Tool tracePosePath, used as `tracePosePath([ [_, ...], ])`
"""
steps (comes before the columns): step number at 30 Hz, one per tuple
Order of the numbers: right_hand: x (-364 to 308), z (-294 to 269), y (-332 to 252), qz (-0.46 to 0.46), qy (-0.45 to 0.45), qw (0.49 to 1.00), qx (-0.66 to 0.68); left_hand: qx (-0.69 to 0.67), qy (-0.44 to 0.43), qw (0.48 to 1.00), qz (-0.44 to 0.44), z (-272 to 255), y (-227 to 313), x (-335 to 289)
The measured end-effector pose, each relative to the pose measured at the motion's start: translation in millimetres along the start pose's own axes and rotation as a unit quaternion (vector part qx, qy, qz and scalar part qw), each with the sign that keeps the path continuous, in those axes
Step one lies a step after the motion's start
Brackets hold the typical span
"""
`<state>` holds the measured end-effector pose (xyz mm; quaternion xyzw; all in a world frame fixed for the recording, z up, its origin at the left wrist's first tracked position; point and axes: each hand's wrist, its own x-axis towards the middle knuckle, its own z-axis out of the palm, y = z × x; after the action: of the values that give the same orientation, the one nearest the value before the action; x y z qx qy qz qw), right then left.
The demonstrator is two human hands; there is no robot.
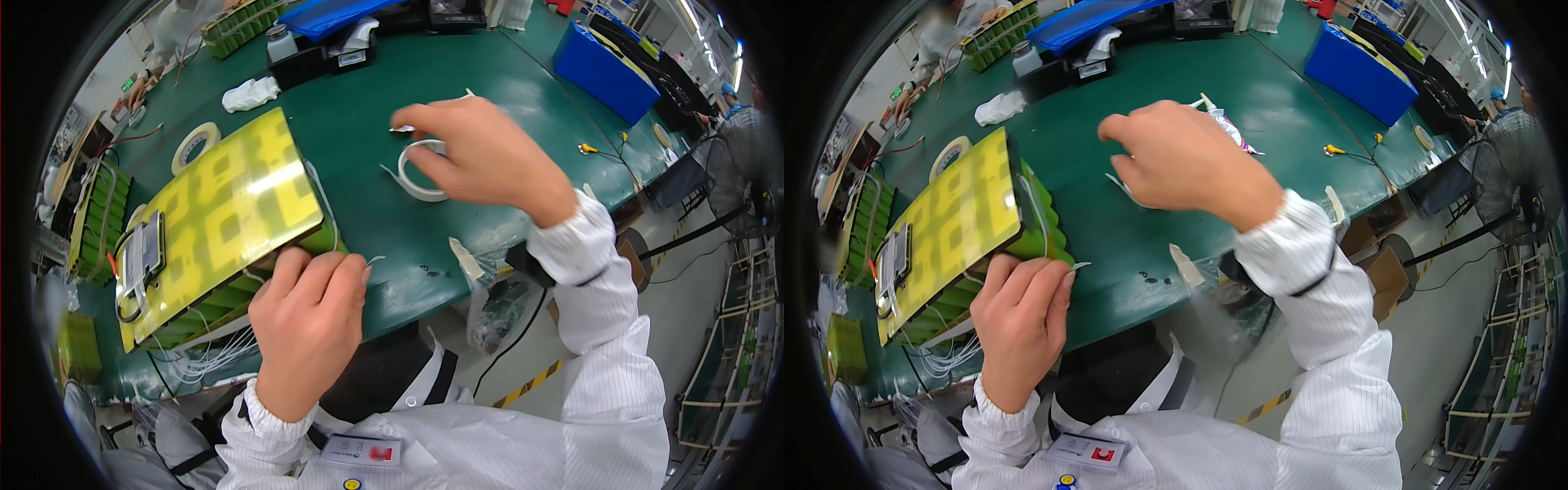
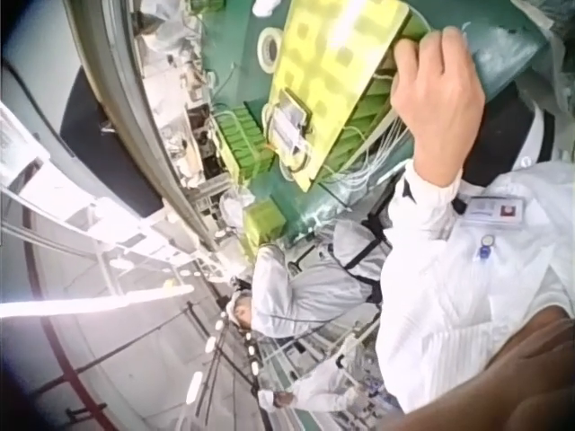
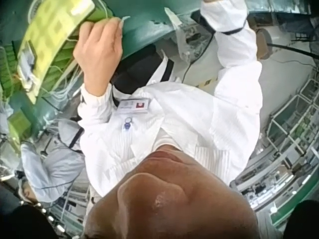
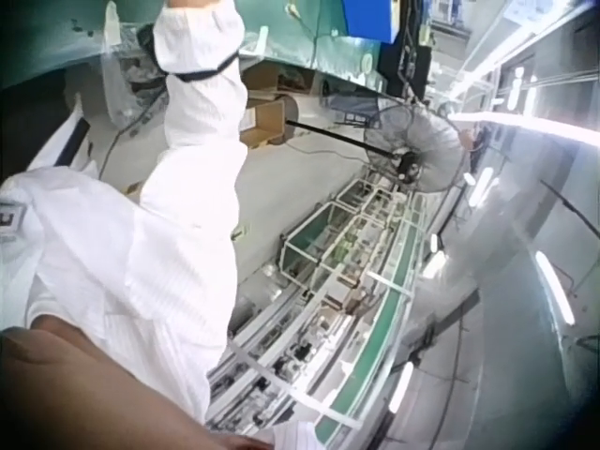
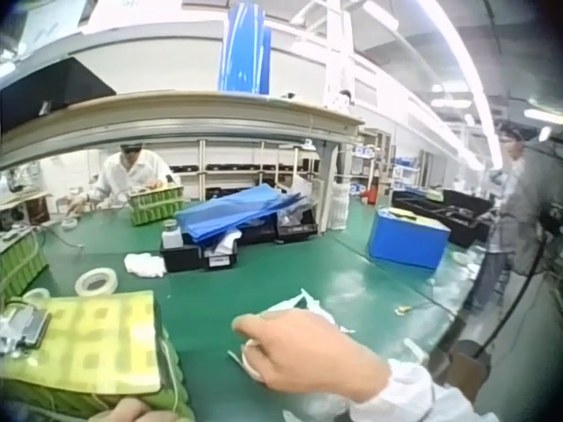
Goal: Assemble large battery packs by securing components with tape and organizing wires.
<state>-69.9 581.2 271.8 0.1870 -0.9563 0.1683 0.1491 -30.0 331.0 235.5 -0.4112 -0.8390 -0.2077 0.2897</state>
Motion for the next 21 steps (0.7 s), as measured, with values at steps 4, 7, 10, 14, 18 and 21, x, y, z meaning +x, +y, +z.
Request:
tracePosePath([
  [4, -36, -1, -43, -0.028, -0.073, 0.973, 0.218, 0.000, 0.002, 1.000, 0.013, -1, -3, -4],
  [7, -52, 39, -58, -0.088, 0.061, 0.969, 0.224, 0.009, -0.002, 1.000, 0.016, 0, -2, -4],
  [10, -52, 57, -60, -0.107, 0.126, 0.961, 0.223, 0.021, 0.016, 0.999, 0.025, 0, 0, -4],
  [14, -58, 48, -67, -0.077, 0.133, 0.964, 0.217, 0.007, -0.019, 1.000, -0.018, -10, 14, -5],
  [18, -67, 41, -79, -0.071, 0.149, 0.955, 0.246, 0.006, 0.054, 0.998, -0.010, -14, 22, -17],
  [21, -65, 33, -96, -0.107, 0.149, 0.944, 0.276, -0.004, 0.134, 0.991, 0.005, -19, 22, -39],
])
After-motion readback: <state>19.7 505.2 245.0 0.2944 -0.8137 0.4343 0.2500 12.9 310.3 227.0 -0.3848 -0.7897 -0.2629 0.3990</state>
